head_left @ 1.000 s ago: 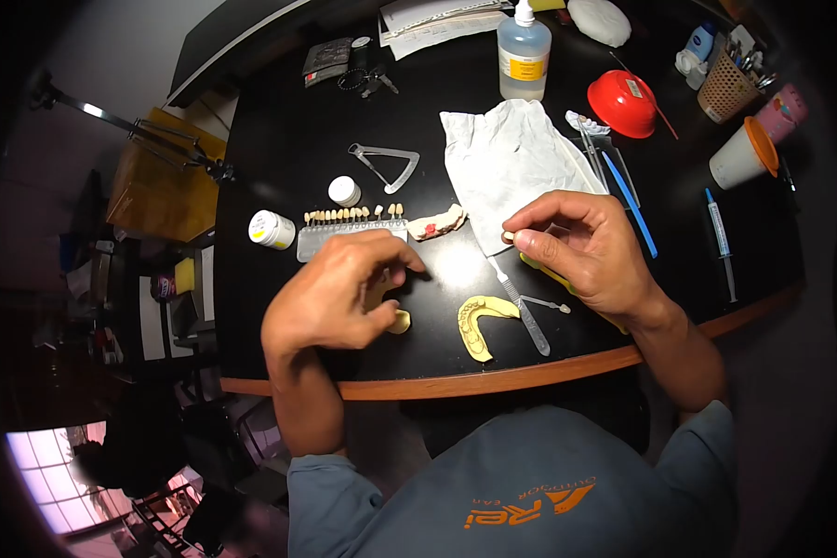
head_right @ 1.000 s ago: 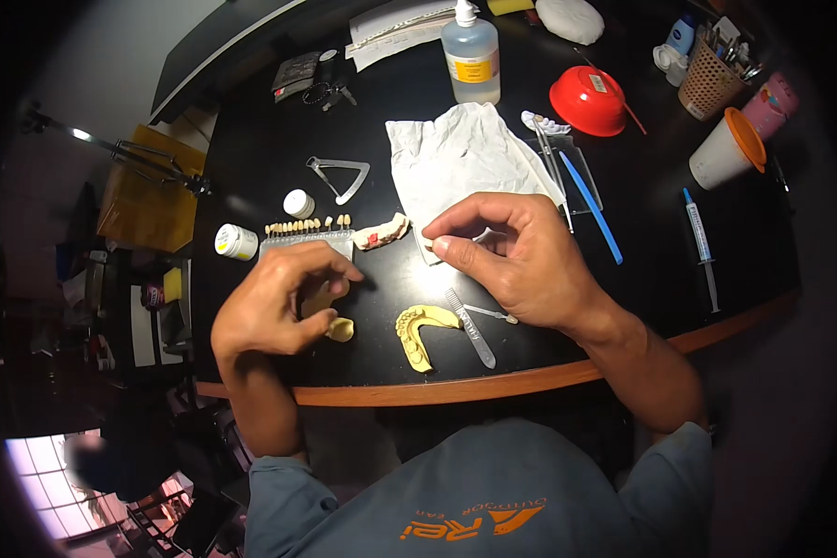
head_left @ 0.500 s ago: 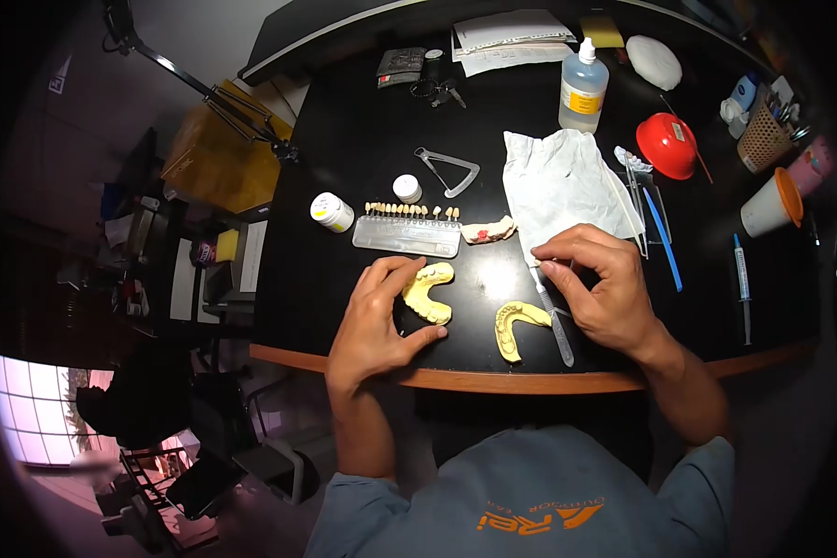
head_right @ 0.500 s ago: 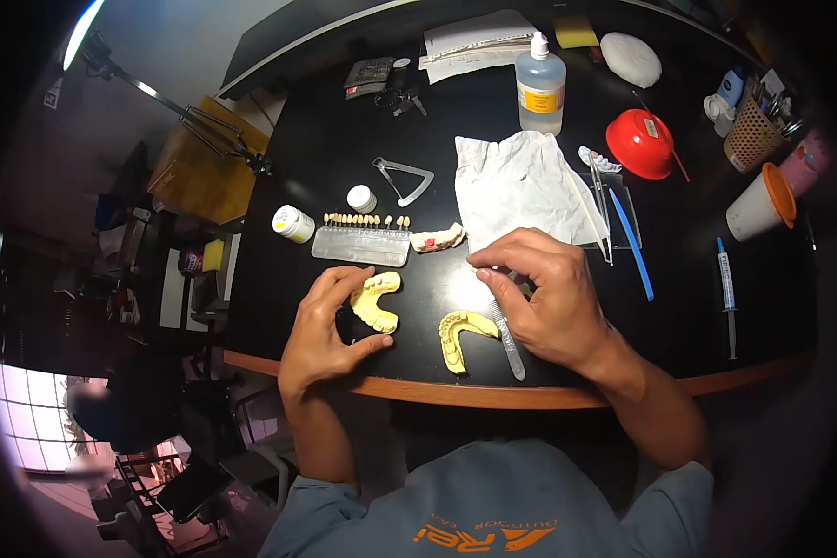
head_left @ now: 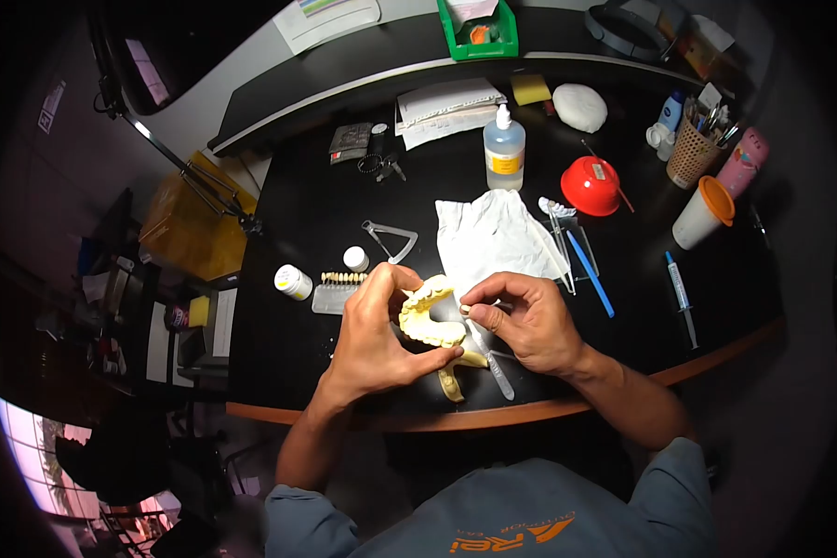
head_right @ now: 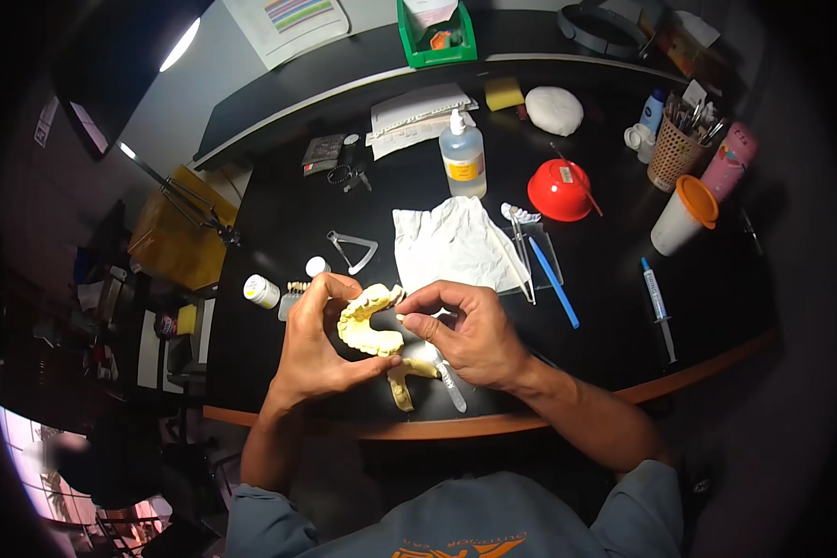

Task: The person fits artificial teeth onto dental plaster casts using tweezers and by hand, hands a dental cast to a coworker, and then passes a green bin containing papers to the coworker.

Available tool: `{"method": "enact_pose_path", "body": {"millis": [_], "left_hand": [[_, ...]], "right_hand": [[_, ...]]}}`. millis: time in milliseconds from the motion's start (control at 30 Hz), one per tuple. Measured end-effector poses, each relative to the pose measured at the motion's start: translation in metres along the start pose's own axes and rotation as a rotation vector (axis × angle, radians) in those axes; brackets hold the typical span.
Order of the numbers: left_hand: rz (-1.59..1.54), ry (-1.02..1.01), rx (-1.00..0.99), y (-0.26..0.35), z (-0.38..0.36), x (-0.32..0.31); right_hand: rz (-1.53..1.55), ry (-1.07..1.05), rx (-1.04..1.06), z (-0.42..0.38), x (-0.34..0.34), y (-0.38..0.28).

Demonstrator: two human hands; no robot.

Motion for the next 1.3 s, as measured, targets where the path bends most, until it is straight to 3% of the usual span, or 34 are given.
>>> {"method": "enact_pose_path", "body": {"millis": [167, 267, 400, 533, 767, 1000, 1233, 1300], "left_hand": [[0.075, 0.073, -0.152, 0.007, 0.030, -0.014], [0.072, 0.137, -0.108, -0.006, 0.023, -0.027], [0.118, 0.158, -0.203, -0.015, 0.016, -0.028], [0.099, 0.130, -0.200, -0.014, 0.012, -0.028], [-0.063, 0.022, -0.083, -0.013, 0.009, -0.029], [-0.196, -0.164, 0.039, -0.010, 0.012, -0.016], [-0.151, -0.177, -0.177, -0.021, 0.012, -0.019], [-0.181, -0.216, -0.096, -0.018, 0.010, -0.017]], "right_hand": [[0.180, 0.049, -0.028, 0.002, 0.009, -0.004], [0.221, 0.067, -0.054, 0.002, 0.013, -0.002], [0.139, 0.088, 0.033, 0.001, 0.009, 0.002], [0.018, 0.144, 0.123, -0.001, 0.005, 0.004], [-0.633, 0.253, 0.330, 0.000, 0.007, -0.004], [-0.769, 0.221, 0.332, 0.004, 0.007, -0.013], [-0.806, 0.166, 0.245, 0.007, 0.005, -0.013], [-0.807, 0.133, 0.205, 0.007, 0.005, -0.014]]}}
Point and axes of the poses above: each hand's wrist, its own z-axis towards the middle knuckle, its own x-axis out of the back of the hand, y = z × x, the point moved 1 cm from there along z, towards the middle knuckle, and after that the axes turned 12 degrees about -y, right-handed, at the moved point
